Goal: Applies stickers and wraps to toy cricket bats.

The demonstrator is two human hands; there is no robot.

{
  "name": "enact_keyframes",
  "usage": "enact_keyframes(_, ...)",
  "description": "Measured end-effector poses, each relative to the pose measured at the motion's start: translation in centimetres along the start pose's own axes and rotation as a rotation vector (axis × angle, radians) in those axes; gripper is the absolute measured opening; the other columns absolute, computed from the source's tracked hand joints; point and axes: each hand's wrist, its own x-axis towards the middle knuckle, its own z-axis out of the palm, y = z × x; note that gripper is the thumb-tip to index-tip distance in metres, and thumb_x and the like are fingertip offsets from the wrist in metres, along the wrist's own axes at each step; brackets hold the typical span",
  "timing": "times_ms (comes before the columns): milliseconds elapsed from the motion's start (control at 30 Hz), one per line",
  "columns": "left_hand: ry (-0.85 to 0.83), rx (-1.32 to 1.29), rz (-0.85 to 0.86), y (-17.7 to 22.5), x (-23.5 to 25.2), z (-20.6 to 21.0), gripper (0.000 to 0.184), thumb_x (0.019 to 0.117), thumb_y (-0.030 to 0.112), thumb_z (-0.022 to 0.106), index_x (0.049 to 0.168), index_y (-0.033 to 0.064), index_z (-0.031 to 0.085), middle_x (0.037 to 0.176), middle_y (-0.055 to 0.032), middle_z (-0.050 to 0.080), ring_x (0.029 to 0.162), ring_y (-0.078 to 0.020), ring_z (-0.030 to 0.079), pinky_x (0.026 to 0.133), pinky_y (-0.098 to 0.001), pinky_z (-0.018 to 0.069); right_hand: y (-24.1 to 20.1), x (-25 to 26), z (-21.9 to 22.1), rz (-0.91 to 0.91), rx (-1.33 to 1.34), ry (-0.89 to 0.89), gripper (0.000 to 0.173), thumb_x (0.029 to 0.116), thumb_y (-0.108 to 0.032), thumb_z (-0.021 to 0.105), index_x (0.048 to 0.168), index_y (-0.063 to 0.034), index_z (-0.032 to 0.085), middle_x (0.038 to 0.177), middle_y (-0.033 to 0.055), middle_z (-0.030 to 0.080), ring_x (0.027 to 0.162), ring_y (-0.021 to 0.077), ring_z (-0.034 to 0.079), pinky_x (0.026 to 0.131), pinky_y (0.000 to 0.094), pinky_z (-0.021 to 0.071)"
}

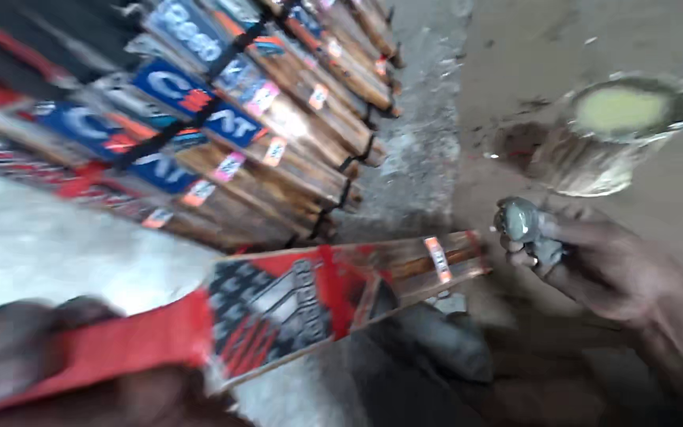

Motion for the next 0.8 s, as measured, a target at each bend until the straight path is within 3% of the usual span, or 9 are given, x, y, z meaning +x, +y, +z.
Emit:
enact_keyframes(100,-0.142,-0.223,0.019,0.6,1.6,-1.8,0.039,0.1085,0.028,0.026,0.083,0.0076,0.048,0.061,-0.0004,0.043,0.053,-0.0144,0.048,0.057,-0.0314,0.052,4.1,-0.3,6.2,-0.092,0.106,-0.239,0.032,0.1012,-0.014,0.062,0.131,-0.0051,0.066,0.108,0.0137,0.07,0.09,0.0176,0.07,0.082,0.0343,0.0624)
enact_keyframes(233,-0.194,-0.298,0.023,2.3,0.3,-1.7,0.039,0.1074,0.028,0.027,0.082,0.0065,0.047,0.059,-0.0015,0.04,0.051,-0.0166,0.046,0.056,-0.035,0.0519,6.0,0.4,12.0,-0.191,-0.181,-0.151,0.025,0.1006,-0.004,0.062,0.124,-0.0034,0.07,0.108,0.0143,0.072,0.092,0.0226,0.071,0.083,0.0384,0.063)
enact_keyframes(333,-0.204,-0.346,0.022,3.1,-0.7,-1.4,0.039,0.1058,0.029,0.033,0.08,0.0048,0.049,0.058,-0.0029,0.042,0.05,-0.0176,0.047,0.055,-0.0363,0.0524,7.9,1.0,11.3,-0.315,-0.405,-0.159,0.026,0.1034,-0.012,0.061,0.127,-0.01,0.071,0.106,0.0073,0.073,0.09,0.0196,0.072,0.08,0.0362,0.0644)
enact_keyframes(433,-0.21,-0.347,0.023,3.8,-1.4,-1.5,0.038,0.1044,0.03,0.036,0.077,0.005,0.047,0.057,-0.0028,0.041,0.05,-0.0169,0.046,0.055,-0.0355,0.0516,8.2,1.5,11.8,-0.376,-0.472,-0.079,0.022,0.1023,-0.013,0.063,0.122,-0.0133,0.074,0.101,0.0027,0.075,0.084,0.0154,0.073,0.074,0.0335,0.0653)
enact_keyframes(533,-0.2,-0.335,0.04,4.1,-1.8,-1.0,0.041,0.1061,0.031,0.033,0.077,0.0049,0.047,0.057,-0.0026,0.04,0.05,-0.0162,0.045,0.055,-0.0343,0.0508,7.1,1.1,13.2,-0.33,-0.551,0.012,0.02,0.0998,-0.011,0.065,0.116,-0.0151,0.075,0.092,-0.0012,0.074,0.076,0.0101,0.07,0.067,0.0286,0.0624)
enact_keyframes(700,-0.161,-0.227,0.078,4.1,-1.8,-0.8,0.039,0.1064,0.029,0.028,0.08,0.0063,0.045,0.057,-0.0019,0.038,0.049,-0.0168,0.044,0.053,-0.0351,0.0503,8.6,-2.3,13.1,-0.269,-0.704,0.019,0.02,0.0992,-0.02,0.066,0.115,-0.0267,0.075,0.1,-0.0108,0.071,0.074,0.0034,0.066,0.062,0.025,0.0604)
enact_keyframes(800,-0.159,-0.156,0.084,4.0,-1.4,-1.2,0.039,0.1073,0.03,0.024,0.083,0.0081,0.044,0.058,-0.001,0.038,0.05,-0.0162,0.045,0.053,-0.0348,0.0504,10.2,-4.5,13.2,-0.283,-0.761,0.032,0.017,0.0979,-0.025,0.066,0.111,-0.0295,0.075,0.095,-0.0129,0.067,0.07,0.0004,0.061,0.058,0.0212,0.0552)
